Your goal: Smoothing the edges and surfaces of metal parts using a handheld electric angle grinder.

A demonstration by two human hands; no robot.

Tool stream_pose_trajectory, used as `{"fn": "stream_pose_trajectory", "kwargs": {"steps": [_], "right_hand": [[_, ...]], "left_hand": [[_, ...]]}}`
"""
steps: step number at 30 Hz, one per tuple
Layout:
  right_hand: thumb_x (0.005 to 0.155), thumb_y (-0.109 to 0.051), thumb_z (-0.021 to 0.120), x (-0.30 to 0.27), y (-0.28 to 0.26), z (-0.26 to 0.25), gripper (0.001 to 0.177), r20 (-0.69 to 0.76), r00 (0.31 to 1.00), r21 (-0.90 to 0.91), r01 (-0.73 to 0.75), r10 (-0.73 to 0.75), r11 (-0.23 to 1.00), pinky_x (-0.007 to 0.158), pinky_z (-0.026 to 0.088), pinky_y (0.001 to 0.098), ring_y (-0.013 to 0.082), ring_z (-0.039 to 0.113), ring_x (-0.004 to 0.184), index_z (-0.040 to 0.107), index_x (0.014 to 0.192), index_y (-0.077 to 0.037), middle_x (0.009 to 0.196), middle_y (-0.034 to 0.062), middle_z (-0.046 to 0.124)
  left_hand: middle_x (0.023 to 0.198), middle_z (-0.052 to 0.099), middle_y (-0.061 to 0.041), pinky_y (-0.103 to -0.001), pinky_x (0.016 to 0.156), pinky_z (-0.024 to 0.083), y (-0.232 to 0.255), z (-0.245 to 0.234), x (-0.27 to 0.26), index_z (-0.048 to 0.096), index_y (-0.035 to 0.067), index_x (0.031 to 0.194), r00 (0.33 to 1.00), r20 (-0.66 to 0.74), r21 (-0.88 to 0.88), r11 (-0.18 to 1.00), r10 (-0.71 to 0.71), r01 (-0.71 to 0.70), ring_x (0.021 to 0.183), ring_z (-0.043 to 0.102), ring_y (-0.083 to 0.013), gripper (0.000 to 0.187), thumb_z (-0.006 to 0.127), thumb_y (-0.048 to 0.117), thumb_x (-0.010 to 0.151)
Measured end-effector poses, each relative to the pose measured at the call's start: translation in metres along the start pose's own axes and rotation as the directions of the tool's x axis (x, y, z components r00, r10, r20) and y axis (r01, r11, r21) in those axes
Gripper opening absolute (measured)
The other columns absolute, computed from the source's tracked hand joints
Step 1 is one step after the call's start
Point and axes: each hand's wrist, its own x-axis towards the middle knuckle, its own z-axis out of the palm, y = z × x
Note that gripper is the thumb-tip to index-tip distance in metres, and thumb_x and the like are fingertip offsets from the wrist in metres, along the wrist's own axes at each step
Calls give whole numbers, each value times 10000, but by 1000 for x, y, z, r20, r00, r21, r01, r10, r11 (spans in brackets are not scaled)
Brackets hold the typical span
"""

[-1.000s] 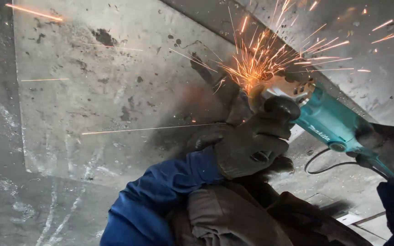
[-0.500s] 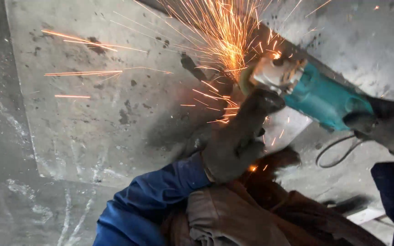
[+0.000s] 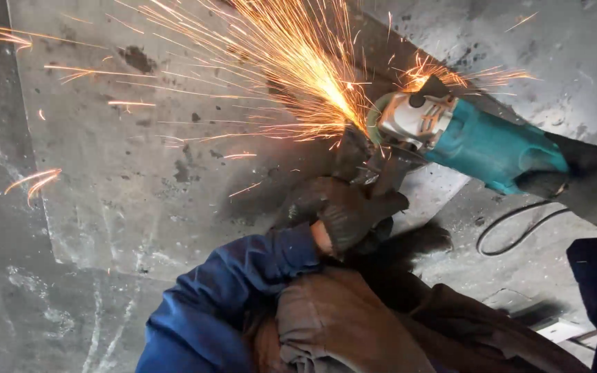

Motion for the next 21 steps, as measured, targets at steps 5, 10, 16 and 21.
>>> {"fn": "stream_pose_trajectory", "kwargs": {"steps": [5, 10, 16, 21], "right_hand": [[862, -518, 713, 10, -220, -29, 895, -26, 1000, -6, 13, -13, 1000, 892, 527, 385, 233, 743, 992, 475, 1642, -151, 1123, 115, 731], [799, -634, 741, -3, -255, -35, 953, -140, 987, -299, -114, 74, 948, 996, 546, 329, 190, 751, 1087, 494, 1646, -273, 1232, 77, 778], [755, -690, 719, 8, -232, -25, 895, -153, 988, -372, -59, 1, 927, 1007, 550, 340, 191, 735, 1104, 574, 1514, -239, 1224, 84, 764], [692, -633, 702, -1, -264, -30, 937, -189, 982, -79, -2, -12, 997, 975, 538, 353, 205, 728, 1087, 535, 1522, -232, 1219, 79, 754]], "left_hand": [[988, 665, -104, -333, 659, 493, -10, -30, -2, 635, 122, 1243, 528, 470, 715, 46, 707, -698, 775, 652, -225, 363, 647, 96, 881], [947, 646, -87, -329, 629, 514, 11, -26, -20, 625, 127, 1259, 741, 401, 683, 364, 539, -633, 711, 657, -187, 310, 655, 72, 955], [1061, 627, -168, -304, 604, 501, 14, -25, -22, 665, 110, 1145, 722, 333, 680, 376, 606, -629, 705, 640, -173, 209, 629, 111, 939], [773, 568, -63, -332, 561, 430, 21, -12, -20, 711, 41, 1104, 999, -22, 47, 998, 37, -36, 667, 545, -168, 205, 679, 230, 1030]]}}
